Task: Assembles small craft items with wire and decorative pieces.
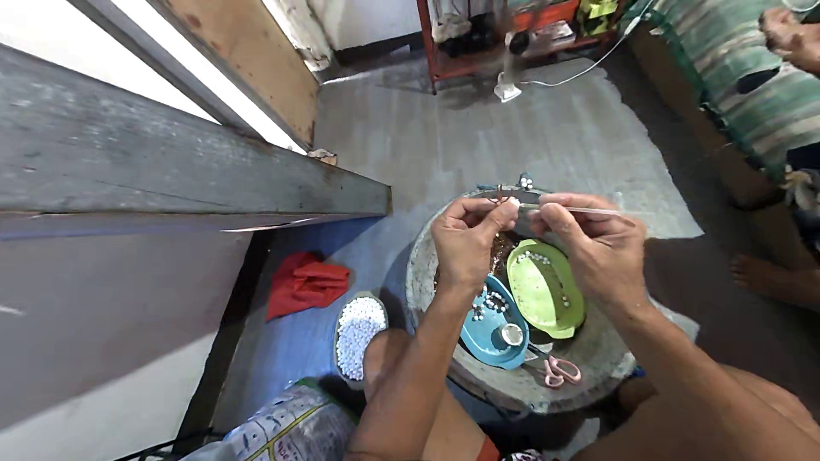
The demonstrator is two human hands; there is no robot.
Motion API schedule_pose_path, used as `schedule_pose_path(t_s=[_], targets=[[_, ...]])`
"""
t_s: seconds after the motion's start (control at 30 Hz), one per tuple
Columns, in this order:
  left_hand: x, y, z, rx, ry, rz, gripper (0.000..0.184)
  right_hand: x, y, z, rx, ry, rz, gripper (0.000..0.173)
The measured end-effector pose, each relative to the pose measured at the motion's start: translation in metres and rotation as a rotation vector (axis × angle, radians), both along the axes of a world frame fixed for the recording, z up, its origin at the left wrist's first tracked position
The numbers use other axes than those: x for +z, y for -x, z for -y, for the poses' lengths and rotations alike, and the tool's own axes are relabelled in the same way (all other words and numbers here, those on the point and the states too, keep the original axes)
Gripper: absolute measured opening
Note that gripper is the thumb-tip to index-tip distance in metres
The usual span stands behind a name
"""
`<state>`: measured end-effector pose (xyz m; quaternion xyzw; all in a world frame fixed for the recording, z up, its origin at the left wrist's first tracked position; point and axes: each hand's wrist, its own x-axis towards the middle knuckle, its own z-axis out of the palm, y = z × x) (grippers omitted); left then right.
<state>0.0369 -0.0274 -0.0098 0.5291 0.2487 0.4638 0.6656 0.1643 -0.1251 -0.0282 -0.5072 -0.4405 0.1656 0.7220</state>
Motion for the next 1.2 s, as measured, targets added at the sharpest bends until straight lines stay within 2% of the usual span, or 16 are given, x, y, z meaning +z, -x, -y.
schedule_pose_path(t_s=[0.17, 0.27, 0.37, 0.5, 0.8, 1.07, 1.2], targets=[[-0.003, -0.002, 0.007, -0.032, -0.036, 0.000, 0.014, 0.000, 0.002, 0.002, -0.084, -0.010, 0.015, 0.007], [-0.006, -0.003, 0.007, -0.044, -0.051, -0.004, 0.014, -0.005, 0.007, -0.003, -0.116, -0.001, -0.066, 0.012], [-0.004, 0.000, 0.002, -0.073, -0.021, -0.014, 0.013, -0.002, 0.007, -0.002, -0.049, 0.022, -0.092, 0.013], [-0.002, 0.000, 0.001, -0.085, 0.064, 0.036, 0.013, 0.006, 0.001, 0.003, 0.020, 0.034, -0.024, 0.016], [-0.004, 0.000, 0.004, -0.162, 0.082, 0.042, 0.012, 0.007, 0.005, 0.007, -0.071, 0.018, 0.004, 0.012], [-0.004, 0.001, 0.005, -0.178, 0.094, 0.004, 0.013, 0.006, 0.003, 0.006, -0.071, -0.004, 0.093, 0.013], [-0.003, 0.002, 0.006, -0.211, 0.171, 0.010, 0.010, 0.006, 0.001, 0.010, -0.070, 0.026, 0.167, 0.015]])
